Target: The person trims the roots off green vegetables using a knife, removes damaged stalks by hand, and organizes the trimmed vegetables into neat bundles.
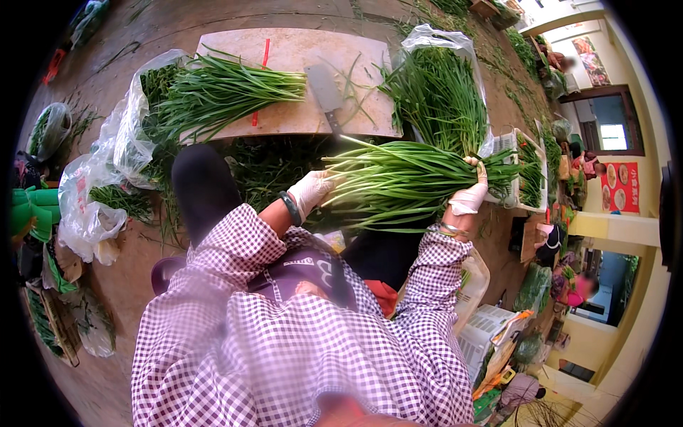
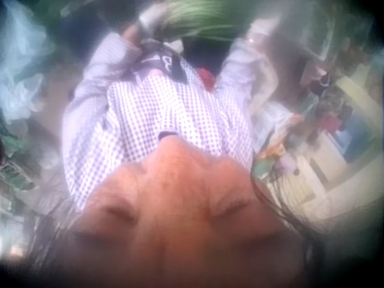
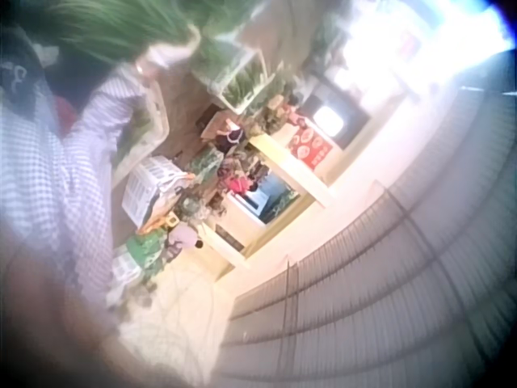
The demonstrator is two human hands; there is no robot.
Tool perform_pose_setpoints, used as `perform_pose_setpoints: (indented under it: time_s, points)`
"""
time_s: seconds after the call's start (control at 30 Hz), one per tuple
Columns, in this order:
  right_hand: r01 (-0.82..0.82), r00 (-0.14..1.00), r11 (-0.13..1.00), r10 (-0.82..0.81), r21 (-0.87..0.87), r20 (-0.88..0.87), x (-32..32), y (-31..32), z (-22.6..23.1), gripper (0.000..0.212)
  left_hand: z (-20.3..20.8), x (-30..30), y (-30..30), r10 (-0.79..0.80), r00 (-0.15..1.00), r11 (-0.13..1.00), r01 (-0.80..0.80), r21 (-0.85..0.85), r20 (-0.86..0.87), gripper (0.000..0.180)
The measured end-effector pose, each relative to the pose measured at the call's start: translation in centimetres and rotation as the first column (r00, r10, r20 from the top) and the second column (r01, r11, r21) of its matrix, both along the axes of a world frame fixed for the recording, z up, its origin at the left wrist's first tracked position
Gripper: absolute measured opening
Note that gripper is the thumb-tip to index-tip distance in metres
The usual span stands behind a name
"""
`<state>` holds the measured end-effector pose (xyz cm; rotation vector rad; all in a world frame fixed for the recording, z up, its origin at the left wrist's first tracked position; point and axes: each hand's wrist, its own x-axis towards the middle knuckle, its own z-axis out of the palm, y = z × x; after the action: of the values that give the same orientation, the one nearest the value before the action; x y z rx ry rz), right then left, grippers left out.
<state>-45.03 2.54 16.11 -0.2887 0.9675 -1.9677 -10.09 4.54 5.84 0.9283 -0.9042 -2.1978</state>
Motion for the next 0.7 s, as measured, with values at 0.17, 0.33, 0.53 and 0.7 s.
perform_pose_setpoints:
  time_s: [0.17,0.33,0.53,0.7]
  points:
    - [-0.006,1.0,1.0,0.005,0.024,0.005,-0.1,-0.3,0.4,0.015,1.9,-0.1,0.1,0.082,0.996,0.994,-0.084,0.072,0.029,0.03]
    - [0.01,0.997,1.0,-0.011,-0.018,-0.072,-1.7,-0.9,0.2,0.015,-2.1,1.1,-0.3,0.204,0.977,0.978,-0.206,0.016,0.065,0.027]
    - [-0.043,0.999,0.996,0.041,-0.073,-0.02,-3.3,-1.0,1.7,0.015,-3.5,4.2,-1.2,0.3,0.935,0.948,-0.314,0.051,0.187,0.024]
    - [-0.007,1.0,0.999,0.006,-0.052,-0.017,-1.6,-1.3,1.8,0.015,2.7,1.9,0.9,-0.103,0.975,0.994,0.095,-0.049,-0.196,0.054]
